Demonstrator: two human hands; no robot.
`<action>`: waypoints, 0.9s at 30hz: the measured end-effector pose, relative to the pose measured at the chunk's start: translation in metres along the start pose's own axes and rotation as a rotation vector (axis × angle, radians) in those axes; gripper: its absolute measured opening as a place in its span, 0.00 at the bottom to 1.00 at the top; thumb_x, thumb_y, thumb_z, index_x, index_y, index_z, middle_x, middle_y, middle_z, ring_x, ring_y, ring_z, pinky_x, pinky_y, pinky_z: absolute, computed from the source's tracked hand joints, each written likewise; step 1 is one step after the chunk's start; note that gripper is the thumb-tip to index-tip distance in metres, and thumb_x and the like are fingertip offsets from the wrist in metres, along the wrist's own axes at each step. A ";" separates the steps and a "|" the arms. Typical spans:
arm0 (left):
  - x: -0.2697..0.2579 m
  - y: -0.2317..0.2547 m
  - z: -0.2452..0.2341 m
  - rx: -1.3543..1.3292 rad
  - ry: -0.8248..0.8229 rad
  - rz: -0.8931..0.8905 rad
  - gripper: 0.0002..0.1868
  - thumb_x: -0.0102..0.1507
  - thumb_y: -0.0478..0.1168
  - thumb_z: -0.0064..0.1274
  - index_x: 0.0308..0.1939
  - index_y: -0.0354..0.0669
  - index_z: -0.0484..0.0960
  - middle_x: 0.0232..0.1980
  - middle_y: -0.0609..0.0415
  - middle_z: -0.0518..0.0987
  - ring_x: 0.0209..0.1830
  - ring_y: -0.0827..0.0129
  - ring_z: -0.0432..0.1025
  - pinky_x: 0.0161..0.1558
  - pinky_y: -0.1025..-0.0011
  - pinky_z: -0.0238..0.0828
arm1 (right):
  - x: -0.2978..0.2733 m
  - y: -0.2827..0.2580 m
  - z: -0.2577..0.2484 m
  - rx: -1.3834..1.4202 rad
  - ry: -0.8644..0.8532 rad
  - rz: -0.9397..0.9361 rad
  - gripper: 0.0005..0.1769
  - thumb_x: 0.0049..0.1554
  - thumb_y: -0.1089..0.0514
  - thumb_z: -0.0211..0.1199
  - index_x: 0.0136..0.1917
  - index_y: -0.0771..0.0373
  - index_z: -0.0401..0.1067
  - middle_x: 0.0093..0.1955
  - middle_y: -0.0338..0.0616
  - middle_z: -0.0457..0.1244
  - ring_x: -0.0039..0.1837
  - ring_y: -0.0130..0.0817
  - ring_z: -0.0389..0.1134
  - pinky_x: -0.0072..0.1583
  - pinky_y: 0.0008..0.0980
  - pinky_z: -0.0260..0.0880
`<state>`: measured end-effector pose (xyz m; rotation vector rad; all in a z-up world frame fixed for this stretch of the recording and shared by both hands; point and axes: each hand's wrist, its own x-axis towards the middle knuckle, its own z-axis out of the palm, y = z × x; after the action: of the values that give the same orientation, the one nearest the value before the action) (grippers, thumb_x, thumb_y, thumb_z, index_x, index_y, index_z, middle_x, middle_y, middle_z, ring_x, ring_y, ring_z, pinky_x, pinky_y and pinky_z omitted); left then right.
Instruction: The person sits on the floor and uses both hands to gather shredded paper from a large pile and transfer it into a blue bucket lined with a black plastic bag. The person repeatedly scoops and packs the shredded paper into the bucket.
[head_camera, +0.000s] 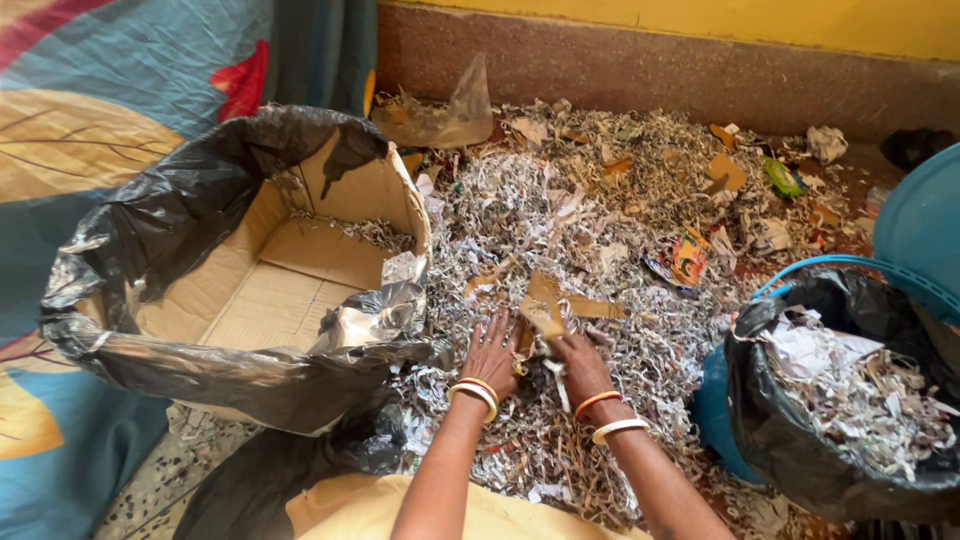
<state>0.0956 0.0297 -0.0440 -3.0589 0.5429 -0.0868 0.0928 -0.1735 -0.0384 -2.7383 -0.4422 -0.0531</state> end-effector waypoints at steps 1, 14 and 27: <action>0.000 -0.002 0.005 0.113 0.088 -0.008 0.56 0.55 0.47 0.60 0.83 0.45 0.46 0.86 0.38 0.36 0.84 0.53 0.36 0.78 0.52 0.29 | -0.002 0.005 0.000 0.050 0.093 0.030 0.35 0.51 0.69 0.62 0.70 0.48 0.70 0.75 0.42 0.60 0.74 0.48 0.62 0.77 0.46 0.62; -0.017 0.013 -0.024 -0.200 -0.125 -0.083 0.52 0.58 0.45 0.57 0.81 0.53 0.45 0.84 0.36 0.35 0.84 0.50 0.27 0.76 0.45 0.19 | -0.019 -0.028 -0.027 -0.227 0.039 0.057 0.62 0.43 0.68 0.71 0.83 0.49 0.42 0.84 0.61 0.37 0.83 0.58 0.41 0.78 0.53 0.35; 0.006 0.016 0.027 -0.136 0.036 -0.021 0.28 0.66 0.26 0.37 0.70 0.48 0.70 0.79 0.41 0.61 0.84 0.51 0.44 0.82 0.49 0.30 | -0.014 0.001 -0.014 -0.044 0.226 -0.006 0.29 0.42 0.73 0.68 0.55 0.65 0.60 0.56 0.56 0.60 0.64 0.55 0.62 0.67 0.48 0.67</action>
<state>0.0973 0.0132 -0.0715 -3.2016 0.5410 -0.1105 0.0797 -0.1837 -0.0273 -2.7317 -0.3885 -0.3744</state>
